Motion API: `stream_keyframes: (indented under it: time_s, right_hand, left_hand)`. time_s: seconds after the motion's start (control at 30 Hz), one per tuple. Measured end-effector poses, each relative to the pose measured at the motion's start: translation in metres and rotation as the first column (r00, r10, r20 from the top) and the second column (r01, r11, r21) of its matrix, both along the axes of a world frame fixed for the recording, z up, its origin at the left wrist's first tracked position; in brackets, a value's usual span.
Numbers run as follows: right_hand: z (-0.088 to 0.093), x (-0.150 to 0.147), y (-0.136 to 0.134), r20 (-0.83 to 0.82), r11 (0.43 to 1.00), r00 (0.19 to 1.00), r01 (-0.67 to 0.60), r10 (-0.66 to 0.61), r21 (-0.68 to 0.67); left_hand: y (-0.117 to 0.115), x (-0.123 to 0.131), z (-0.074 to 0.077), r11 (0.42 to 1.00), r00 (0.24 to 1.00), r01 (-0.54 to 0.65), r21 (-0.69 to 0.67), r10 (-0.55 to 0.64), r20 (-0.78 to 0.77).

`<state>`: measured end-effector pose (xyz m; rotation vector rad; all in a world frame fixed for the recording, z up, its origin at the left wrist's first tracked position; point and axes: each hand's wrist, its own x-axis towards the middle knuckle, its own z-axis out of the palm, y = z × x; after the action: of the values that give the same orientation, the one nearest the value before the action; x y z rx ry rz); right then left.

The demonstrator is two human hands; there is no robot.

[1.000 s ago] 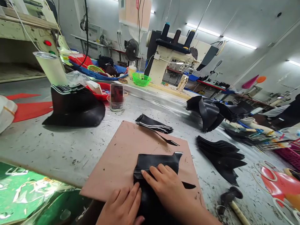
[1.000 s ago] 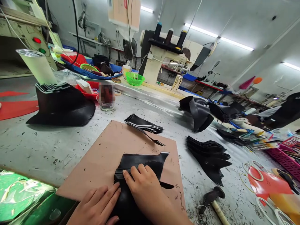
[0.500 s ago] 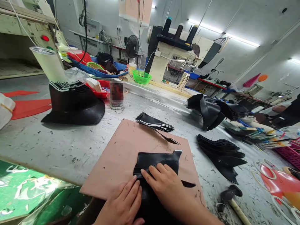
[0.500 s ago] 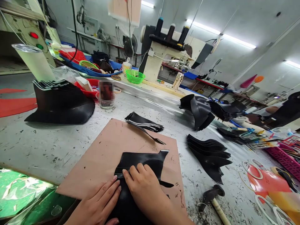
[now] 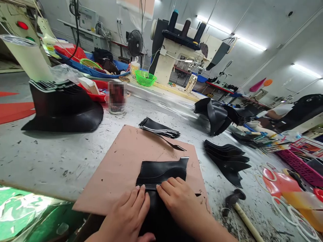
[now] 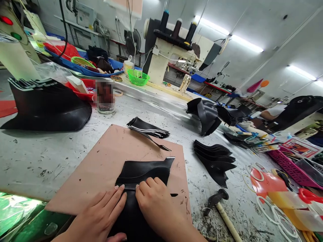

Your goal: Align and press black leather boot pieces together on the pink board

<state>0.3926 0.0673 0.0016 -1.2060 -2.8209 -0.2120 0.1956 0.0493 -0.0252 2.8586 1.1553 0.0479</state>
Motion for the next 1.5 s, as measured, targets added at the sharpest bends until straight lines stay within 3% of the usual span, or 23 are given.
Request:
stream_keyframes:
  time_s: [0.17, 0.23, 0.3, 0.37, 0.43, 0.47, 0.53, 0.6, 0.63, 0.73, 0.8, 0.97, 1.17, 1.37, 1.5]
  right_hand:
    - [-0.001, -0.006, -0.004, 0.018, 1.0, 1.0, 0.003, -0.003, -0.023]
    - [0.004, -0.002, -0.006, -0.035, 0.993, 0.999, 0.03, -0.034, -0.116]
    - [0.013, 0.009, -0.007, -0.151, 0.959, 0.976, 0.112, -0.155, -0.261]
    - [0.022, 0.026, -0.007, -0.202, 0.87, 0.892, 0.308, -0.406, -0.385]
    - [0.025, 0.045, -0.009, -0.123, 0.693, 0.739, 0.541, -0.662, -0.477]
    - [0.024, 0.054, -0.01, -0.077, 0.6, 0.67, 0.6, -0.738, -0.529]
    - [0.015, 0.064, -0.016, -0.072, 0.46, 0.585, 0.549, -0.808, -0.698]
    - [0.002, 0.066, -0.022, -0.214, 0.389, 0.465, 0.321, -0.859, -0.863]
    - [-0.004, 0.064, -0.024, -0.292, 0.378, 0.363, 0.194, -0.885, -0.905]
    - [-0.014, 0.056, -0.023, -0.453, 0.454, 0.058, -0.007, -0.889, -0.891]
    - [-0.016, 0.053, -0.018, -0.487, 0.487, 0.01, 0.016, -0.873, -0.873]
    - [-0.025, 0.058, -0.005, -0.434, 0.44, 0.07, 0.103, -0.898, -0.892]
    - [-0.034, 0.06, -0.008, -0.45, 0.462, 0.104, 0.177, -0.887, -0.869]
    - [-0.027, 0.058, -0.007, -0.507, 0.538, 0.179, 0.279, -0.843, -0.795]
    - [-0.024, 0.07, -0.01, -0.481, 0.518, 0.192, 0.294, -0.855, -0.803]
  left_hand:
    - [0.001, 0.012, -0.008, 0.998, 0.999, -0.046, 0.049, 0.045, 0.021]
    - [0.001, 0.013, -0.011, 0.997, 0.997, -0.072, 0.023, 0.071, 0.024]
    - [0.001, 0.015, -0.011, 0.996, 0.996, -0.084, 0.004, 0.084, 0.015]
    - [0.002, 0.016, -0.011, 0.997, 0.997, -0.08, -0.013, 0.08, 0.014]
    - [0.003, 0.017, -0.012, 0.996, 0.996, -0.086, -0.036, 0.087, 0.029]
    - [0.003, 0.017, -0.013, 0.995, 0.994, -0.096, -0.039, 0.098, 0.048]
    - [0.004, 0.019, -0.017, 0.992, 0.988, -0.121, -0.026, 0.123, 0.094]
    - [0.004, 0.02, -0.023, 0.99, 0.982, -0.14, 0.011, 0.138, 0.127]
    - [0.004, 0.021, -0.025, 0.989, 0.981, -0.145, 0.029, 0.14, 0.133]
    - [0.004, 0.023, -0.027, 0.987, 0.982, -0.143, 0.073, 0.132, 0.132]
    - [0.005, 0.024, -0.024, 0.988, 0.985, -0.127, 0.091, 0.115, 0.131]
    - [0.008, 0.024, -0.019, 0.993, 0.998, -0.033, 0.115, 0.027, 0.054]
    - [0.011, 0.029, -0.022, 0.997, 0.995, -0.031, 0.072, 0.024, 0.098]
    - [0.013, 0.053, -0.005, 0.997, 0.995, 0.074, 0.018, -0.075, 0.065]
    - [0.017, 0.061, -0.001, 0.996, 0.996, 0.088, 0.001, -0.088, 0.03]
